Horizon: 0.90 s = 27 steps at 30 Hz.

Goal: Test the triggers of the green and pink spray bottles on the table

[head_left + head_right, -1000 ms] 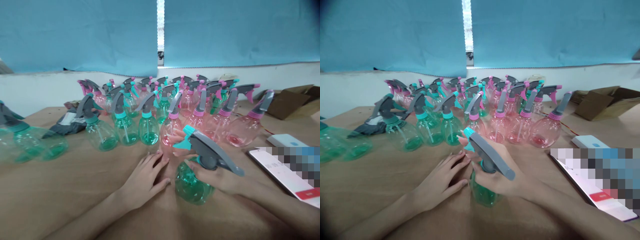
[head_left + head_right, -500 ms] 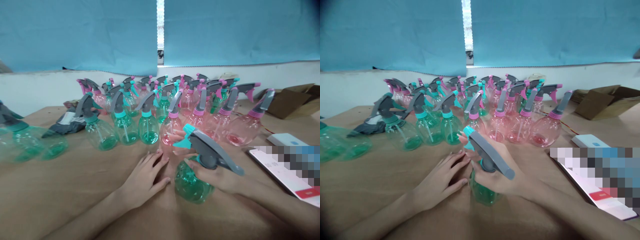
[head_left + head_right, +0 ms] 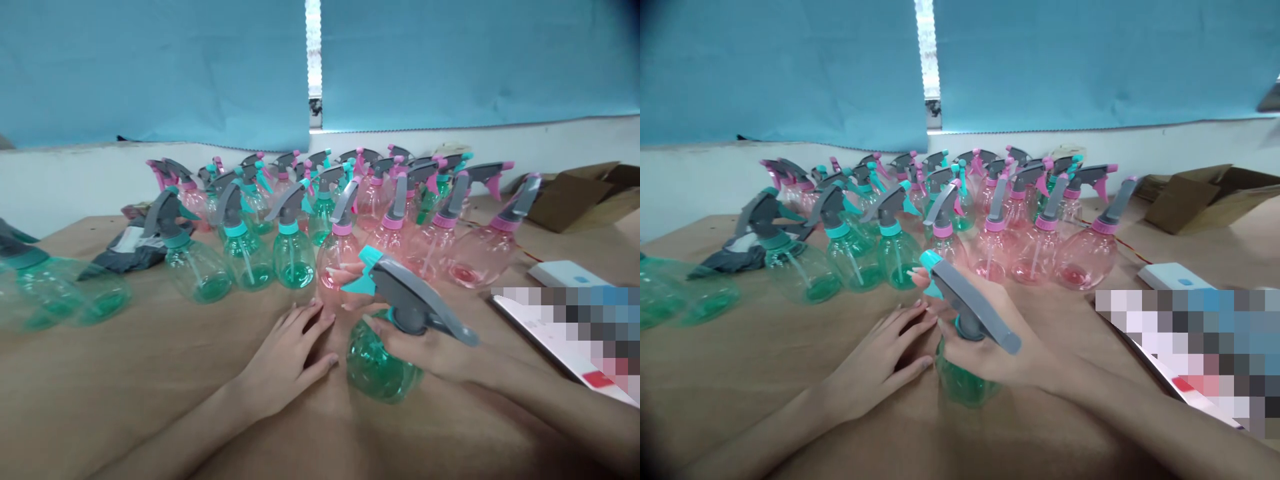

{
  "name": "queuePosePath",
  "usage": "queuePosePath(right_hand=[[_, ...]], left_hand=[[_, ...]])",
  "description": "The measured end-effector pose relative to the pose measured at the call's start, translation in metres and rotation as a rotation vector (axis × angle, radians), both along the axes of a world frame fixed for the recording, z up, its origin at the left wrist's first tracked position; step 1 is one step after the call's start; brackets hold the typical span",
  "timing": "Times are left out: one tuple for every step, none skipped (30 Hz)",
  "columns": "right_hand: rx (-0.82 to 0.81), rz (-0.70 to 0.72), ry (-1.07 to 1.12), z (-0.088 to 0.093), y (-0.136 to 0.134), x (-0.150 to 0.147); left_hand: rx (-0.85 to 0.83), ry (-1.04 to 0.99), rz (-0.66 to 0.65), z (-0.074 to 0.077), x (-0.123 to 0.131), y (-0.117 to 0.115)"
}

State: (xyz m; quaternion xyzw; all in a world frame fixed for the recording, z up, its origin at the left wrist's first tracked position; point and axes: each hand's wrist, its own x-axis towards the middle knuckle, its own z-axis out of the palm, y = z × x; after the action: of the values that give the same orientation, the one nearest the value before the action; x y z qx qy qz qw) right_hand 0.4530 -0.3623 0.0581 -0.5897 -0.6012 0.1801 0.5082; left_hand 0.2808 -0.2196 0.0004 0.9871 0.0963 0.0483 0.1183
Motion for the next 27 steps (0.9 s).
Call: queuePosePath(right_hand=[[-0.005, -0.003, -0.001, 0.001, 0.000, 0.000], [-0.007, -0.005, 0.003, 0.001, 0.000, 0.000], [-0.015, -0.003, 0.013, 0.000, 0.000, 0.000], [-0.019, 0.002, 0.029, -0.002, 0.001, 0.001], [-0.016, 0.013, 0.048, -0.004, 0.001, 0.001], [-0.016, 0.025, 0.066, -0.007, 0.002, 0.002], [-0.017, 0.033, 0.077, -0.009, 0.002, 0.003], [-0.022, 0.041, 0.082, -0.011, 0.002, 0.004], [-0.031, 0.050, 0.082, -0.012, 0.003, 0.004], [-0.036, 0.059, 0.078, -0.013, 0.003, 0.005], [-0.048, 0.067, 0.071, -0.012, 0.003, 0.005], [-0.055, 0.074, 0.065, -0.012, 0.003, 0.005], [-0.056, 0.076, 0.063, -0.010, 0.002, 0.006], [-0.050, 0.069, 0.061, -0.009, 0.002, 0.005], [-0.045, 0.057, 0.056, -0.007, 0.002, 0.005], [-0.045, 0.041, 0.045, -0.004, 0.002, 0.004], [-0.044, 0.023, 0.032, -0.002, 0.001, 0.003], [-0.038, 0.005, 0.019, 0.001, 0.000, 0.002], [-0.027, -0.011, 0.009, 0.003, 0.000, 0.001], [-0.010, -0.030, 0.005, 0.005, -0.001, 0.000], [0.007, -0.047, 0.004, 0.007, -0.001, -0.001], [0.017, -0.058, 0.005, 0.008, -0.002, -0.001], [0.022, -0.065, 0.005, 0.008, -0.002, -0.001], [0.023, -0.069, 0.004, 0.007, -0.002, -0.001], [0.025, -0.072, 0.000, 0.006, -0.002, 0.000], [0.032, -0.076, -0.008, 0.003, -0.003, 0.001], [0.042, -0.090, -0.018, 0.000, -0.003, 0.002]], left_hand=[[0.001, -0.004, -0.004, -0.001, 0.000, 0.000], [0.004, -0.009, -0.007, -0.001, 0.000, 0.001], [0.008, -0.016, -0.010, -0.002, 0.000, 0.001], [0.011, -0.023, -0.012, -0.002, -0.001, 0.002], [0.014, -0.029, -0.013, -0.002, -0.001, 0.002], [0.014, -0.033, -0.013, -0.002, -0.001, 0.002], [0.015, -0.036, -0.012, -0.002, -0.001, 0.002], [0.014, -0.037, -0.011, -0.002, 0.000, 0.002], [0.013, -0.038, -0.011, -0.001, 0.000, 0.002], [0.013, -0.040, -0.011, -0.001, 0.000, 0.001], [0.013, -0.043, -0.011, -0.001, 0.000, 0.001], [0.013, -0.046, -0.010, 0.000, 0.000, 0.001], [0.012, -0.045, -0.009, 0.000, 0.000, 0.001], [0.012, -0.041, -0.009, 0.000, 0.000, 0.001], [0.013, -0.037, -0.009, 0.000, 0.000, 0.001], [0.013, -0.034, -0.008, 0.000, 0.000, 0.001], [0.013, -0.033, -0.009, 0.000, 0.000, 0.001], [0.014, -0.033, -0.009, 0.000, 0.000, 0.001], [0.013, -0.035, -0.010, 0.000, 0.000, 0.001], [0.010, -0.038, -0.009, 0.000, 0.000, 0.001], [0.005, -0.039, -0.008, 0.000, 0.000, 0.001], [0.000, -0.039, -0.005, 0.000, 0.000, 0.001], [-0.003, -0.042, -0.002, 0.000, 0.000, 0.000], [-0.004, -0.044, -0.001, 0.000, 0.000, 0.000], [-0.002, -0.045, 0.001, 0.000, 0.001, 0.000], [0.003, -0.041, 0.002, 0.001, 0.001, 0.000], [0.007, -0.032, 0.003, 0.001, 0.000, 0.000]])
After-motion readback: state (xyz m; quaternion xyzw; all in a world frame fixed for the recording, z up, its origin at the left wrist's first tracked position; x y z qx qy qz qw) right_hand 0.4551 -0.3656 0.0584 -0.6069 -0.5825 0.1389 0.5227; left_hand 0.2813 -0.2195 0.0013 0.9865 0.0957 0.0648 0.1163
